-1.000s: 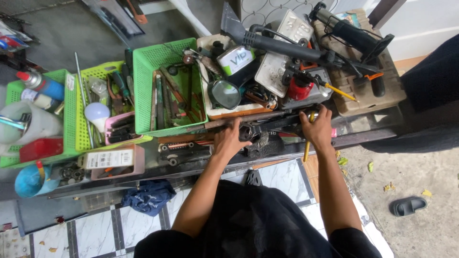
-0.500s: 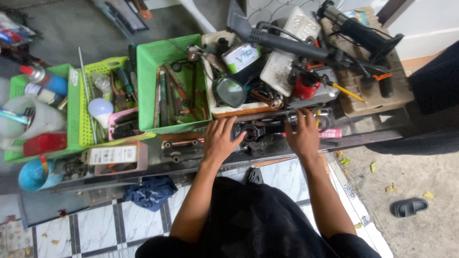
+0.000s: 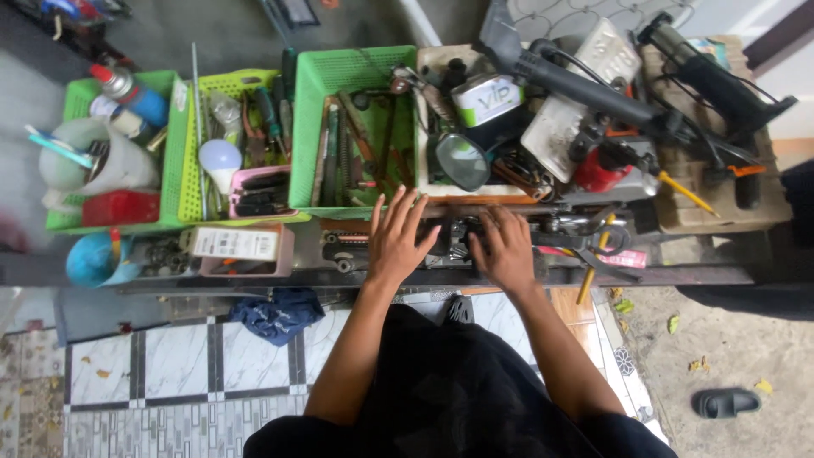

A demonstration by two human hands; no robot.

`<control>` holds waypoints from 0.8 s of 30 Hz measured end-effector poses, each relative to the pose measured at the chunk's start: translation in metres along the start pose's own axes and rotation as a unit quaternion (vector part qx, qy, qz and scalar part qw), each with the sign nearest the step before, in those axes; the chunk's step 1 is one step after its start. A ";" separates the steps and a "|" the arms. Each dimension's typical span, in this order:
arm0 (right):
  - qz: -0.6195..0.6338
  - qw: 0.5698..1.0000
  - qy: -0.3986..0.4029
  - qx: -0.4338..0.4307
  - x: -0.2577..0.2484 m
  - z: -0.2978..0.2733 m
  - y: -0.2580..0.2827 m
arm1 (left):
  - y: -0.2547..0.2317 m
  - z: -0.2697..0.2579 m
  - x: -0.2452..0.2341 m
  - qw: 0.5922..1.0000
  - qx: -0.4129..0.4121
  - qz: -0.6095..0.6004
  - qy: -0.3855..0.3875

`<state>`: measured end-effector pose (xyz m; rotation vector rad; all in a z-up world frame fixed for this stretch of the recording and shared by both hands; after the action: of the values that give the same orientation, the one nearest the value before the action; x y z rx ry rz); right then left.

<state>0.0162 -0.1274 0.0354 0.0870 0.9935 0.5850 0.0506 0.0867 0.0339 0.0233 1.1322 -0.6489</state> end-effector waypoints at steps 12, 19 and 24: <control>0.114 0.989 0.055 -0.077 0.043 0.102 0.098 | 0.099 -0.018 -0.040 0.994 -0.101 -0.008 -0.043; 0.114 0.946 0.292 0.084 0.139 0.159 0.121 | 0.176 -0.007 -0.066 0.991 -0.107 0.034 -0.070; 0.042 0.876 0.460 0.143 0.205 0.184 0.128 | 0.217 -0.003 -0.060 0.993 -0.111 0.019 -0.040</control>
<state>0.1939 0.1186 0.0231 0.1164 2.0163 0.5547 0.1387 0.2932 0.0175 -0.1693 1.1173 -0.4840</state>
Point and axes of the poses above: each hand's wrist, its own z-axis towards the middle knuckle, its own x-axis out of the palm, y = z × x, the point moved 3 cm from there along z, towards the middle knuckle, and after that the axes turned 2 degrees about x, right-handed, at the moved point
